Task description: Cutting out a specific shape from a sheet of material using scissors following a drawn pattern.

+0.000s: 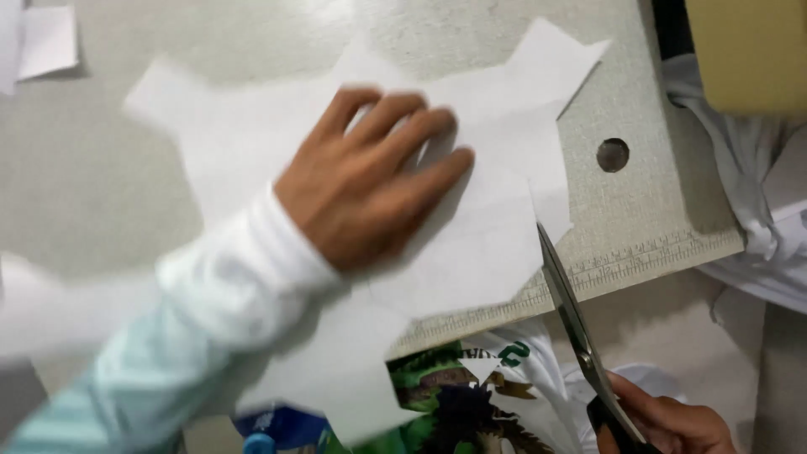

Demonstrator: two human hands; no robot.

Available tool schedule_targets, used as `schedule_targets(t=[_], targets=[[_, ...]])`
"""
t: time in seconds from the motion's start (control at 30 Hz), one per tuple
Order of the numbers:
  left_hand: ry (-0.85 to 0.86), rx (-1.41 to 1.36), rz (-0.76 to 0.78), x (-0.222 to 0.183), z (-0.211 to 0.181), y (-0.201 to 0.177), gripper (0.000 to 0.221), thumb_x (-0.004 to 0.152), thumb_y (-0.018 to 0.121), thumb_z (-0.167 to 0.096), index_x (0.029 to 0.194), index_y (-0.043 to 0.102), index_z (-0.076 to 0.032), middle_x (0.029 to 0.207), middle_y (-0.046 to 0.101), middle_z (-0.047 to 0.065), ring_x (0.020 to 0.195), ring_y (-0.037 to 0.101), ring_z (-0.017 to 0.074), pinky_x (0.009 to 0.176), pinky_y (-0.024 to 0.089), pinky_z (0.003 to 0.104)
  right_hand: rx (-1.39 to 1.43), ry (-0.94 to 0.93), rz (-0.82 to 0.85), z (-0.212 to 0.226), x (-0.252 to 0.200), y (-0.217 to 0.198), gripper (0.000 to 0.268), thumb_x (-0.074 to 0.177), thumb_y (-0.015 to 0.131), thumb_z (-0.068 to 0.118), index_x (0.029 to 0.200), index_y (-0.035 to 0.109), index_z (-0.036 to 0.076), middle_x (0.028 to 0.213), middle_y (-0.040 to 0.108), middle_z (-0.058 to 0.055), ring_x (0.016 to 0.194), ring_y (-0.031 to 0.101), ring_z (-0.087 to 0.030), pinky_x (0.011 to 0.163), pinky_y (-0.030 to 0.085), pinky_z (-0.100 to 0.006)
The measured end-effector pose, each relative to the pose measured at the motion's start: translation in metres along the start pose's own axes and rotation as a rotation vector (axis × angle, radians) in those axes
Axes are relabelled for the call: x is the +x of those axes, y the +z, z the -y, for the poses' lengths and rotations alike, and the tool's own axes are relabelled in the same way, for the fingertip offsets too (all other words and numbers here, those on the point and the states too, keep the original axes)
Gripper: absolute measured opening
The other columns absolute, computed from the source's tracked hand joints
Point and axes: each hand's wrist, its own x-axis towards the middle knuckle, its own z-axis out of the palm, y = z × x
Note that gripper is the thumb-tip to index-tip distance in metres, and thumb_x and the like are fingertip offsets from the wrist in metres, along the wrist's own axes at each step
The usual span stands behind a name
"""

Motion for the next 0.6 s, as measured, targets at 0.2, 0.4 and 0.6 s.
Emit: schedule_targets(t=[0.2, 0.4, 0.6], targets=[[0.313, -0.139, 0.197, 0.025, 0.05, 0.005, 0.027, 0.099, 0.067, -0.008, 0.126, 0.069, -0.011, 0.132, 0.069, 0.015, 0.12, 0.061, 0.0372, 0.09, 0.053, 0.051, -0.669, 0.368, 0.844, -0.069, 0.037, -0.212, 0.1, 0.098, 0.076, 0.051, 0.159, 0.007, 0.015, 0.129, 0.088, 0.0, 0.115, 0.088, -0.017, 0.1, 0.056, -0.032], [0.068, -0.114, 0.373, 0.0, 0.005, -0.02, 0.054, 0.091, 0.075, -0.041, 0.137, 0.065, -0.016, 0.145, 0.061, 0.021, 0.128, 0.059, 0.0403, 0.102, 0.046, 0.057, -0.172, -0.038, 0.206, 0.012, 0.0, -0.008, 0.064, 0.096, 0.061, 0.014, 0.154, 0.043, -0.005, 0.084, 0.09, -0.033, 0.059, 0.088, -0.031, 0.062, 0.068, -0.032], [-0.124, -0.219, 0.374, -0.015, -0.031, -0.016, 0.114, 0.083, 0.039, -0.091, 0.16, 0.035, -0.007, 0.167, 0.03, 0.023, 0.157, 0.023, 0.041, 0.128, 0.009, 0.057, -0.249, 0.107, -0.318, 0.016, 0.001, 0.03, 0.086, 0.076, 0.067, 0.001, 0.161, 0.056, 0.002, 0.084, 0.072, -0.033, 0.047, 0.054, -0.031, 0.056, 0.039, -0.031]])
